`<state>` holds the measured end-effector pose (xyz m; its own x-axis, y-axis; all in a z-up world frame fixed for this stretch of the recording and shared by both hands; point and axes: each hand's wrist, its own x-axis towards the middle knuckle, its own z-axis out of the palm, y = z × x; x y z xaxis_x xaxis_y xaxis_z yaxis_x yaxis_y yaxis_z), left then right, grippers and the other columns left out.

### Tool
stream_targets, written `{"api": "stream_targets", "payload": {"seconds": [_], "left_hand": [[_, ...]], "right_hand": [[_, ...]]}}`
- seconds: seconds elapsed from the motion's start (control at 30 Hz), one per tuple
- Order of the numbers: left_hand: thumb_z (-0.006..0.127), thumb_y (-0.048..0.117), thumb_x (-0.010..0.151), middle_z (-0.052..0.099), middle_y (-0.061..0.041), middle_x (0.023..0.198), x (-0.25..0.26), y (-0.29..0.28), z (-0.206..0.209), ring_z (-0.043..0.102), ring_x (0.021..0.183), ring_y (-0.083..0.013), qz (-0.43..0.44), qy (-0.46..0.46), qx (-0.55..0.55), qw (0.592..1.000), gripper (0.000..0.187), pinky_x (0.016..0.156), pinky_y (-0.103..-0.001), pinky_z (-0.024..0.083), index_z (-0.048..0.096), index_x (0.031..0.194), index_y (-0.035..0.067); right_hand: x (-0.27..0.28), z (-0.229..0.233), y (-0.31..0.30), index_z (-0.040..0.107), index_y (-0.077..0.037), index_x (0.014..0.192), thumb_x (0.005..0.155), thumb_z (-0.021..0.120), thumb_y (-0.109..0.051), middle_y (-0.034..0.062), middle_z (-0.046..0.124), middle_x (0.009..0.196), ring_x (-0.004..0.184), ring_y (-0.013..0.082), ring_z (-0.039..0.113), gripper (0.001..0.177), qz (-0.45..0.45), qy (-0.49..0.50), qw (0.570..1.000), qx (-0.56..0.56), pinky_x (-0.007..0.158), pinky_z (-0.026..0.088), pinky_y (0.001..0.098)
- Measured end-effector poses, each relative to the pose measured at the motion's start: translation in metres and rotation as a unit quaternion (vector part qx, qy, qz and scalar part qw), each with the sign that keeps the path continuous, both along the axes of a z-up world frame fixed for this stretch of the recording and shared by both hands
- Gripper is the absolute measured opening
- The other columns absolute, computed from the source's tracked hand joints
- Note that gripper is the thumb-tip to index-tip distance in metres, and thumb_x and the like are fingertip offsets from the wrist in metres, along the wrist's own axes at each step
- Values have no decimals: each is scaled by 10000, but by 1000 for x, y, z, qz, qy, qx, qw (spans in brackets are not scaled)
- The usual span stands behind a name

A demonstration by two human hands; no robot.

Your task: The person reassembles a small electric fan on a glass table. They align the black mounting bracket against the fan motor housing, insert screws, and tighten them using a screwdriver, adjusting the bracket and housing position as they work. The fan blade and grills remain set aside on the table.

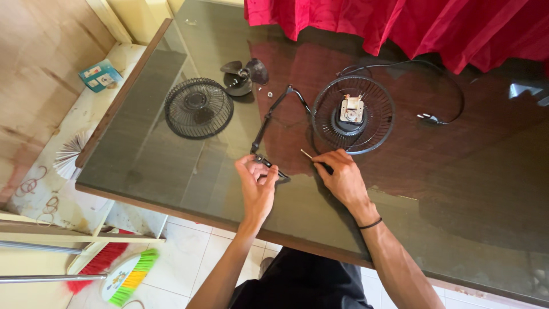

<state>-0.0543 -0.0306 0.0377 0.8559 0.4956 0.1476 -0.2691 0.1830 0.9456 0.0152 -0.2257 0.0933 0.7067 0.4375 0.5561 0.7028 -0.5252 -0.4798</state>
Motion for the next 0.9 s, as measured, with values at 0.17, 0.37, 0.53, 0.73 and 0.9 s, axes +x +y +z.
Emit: {"api": "stream_targets", "payload": {"seconds": [0.17, 0.37, 0.53, 0.73, 0.9], "left_hand": [[687, 112, 913, 564, -65, 919, -5, 9, 6, 553, 853, -188, 51, 75, 173, 981, 301, 786, -300, 481, 551, 1175, 55], [618, 260, 980, 560, -118, 1187, 5, 41, 11, 535, 1170, -241, 75, -31, 316, 945, 254, 1008, -383, 445, 660, 1172, 99], [559, 315, 1013, 536, -143, 1340, 50, 64, 9, 532, 1259, -282, 4, 43, 232, 972, 406, 1029, -391, 433, 595, 1355, 100], [606, 284, 973, 565, -124, 1384, 81, 64, 1, 578, 1264, -258, -27, 63, 197, 978, 449, 988, -369, 481, 582, 1386, 109], [600, 263, 951, 625, -83, 1346, 75, 57, 4, 642, 1204, -255, -25, 63, 186, 980, 433, 966, -352, 502, 620, 1359, 120]], "right_hand": [[-1, 2, 1, 749, -31, 962, 817, 786, -48, 97, 740, 959, 916, 300, 662, 151, -18, -5, 1000, 1, 851, 520, 408], [-4, 10, 2, 751, -34, 968, 823, 785, -41, 101, 732, 954, 920, 295, 669, 149, -24, -17, 999, 44, 836, 540, 389], [-2, 8, 1, 764, -44, 977, 838, 780, -20, 108, 692, 906, 870, 287, 642, 142, -117, -41, 988, 88, 767, 533, 383], [19, -16, -25, 602, -9, 1194, 834, 763, 55, 145, 562, 1004, 876, 262, 551, 400, -268, -58, 947, 166, 712, 516, 366], [54, -44, -53, 377, -12, 1385, 937, 735, -18, 132, 588, 1131, 873, 157, 596, 574, -225, 165, 890, 361, 691, 534, 289]]}}
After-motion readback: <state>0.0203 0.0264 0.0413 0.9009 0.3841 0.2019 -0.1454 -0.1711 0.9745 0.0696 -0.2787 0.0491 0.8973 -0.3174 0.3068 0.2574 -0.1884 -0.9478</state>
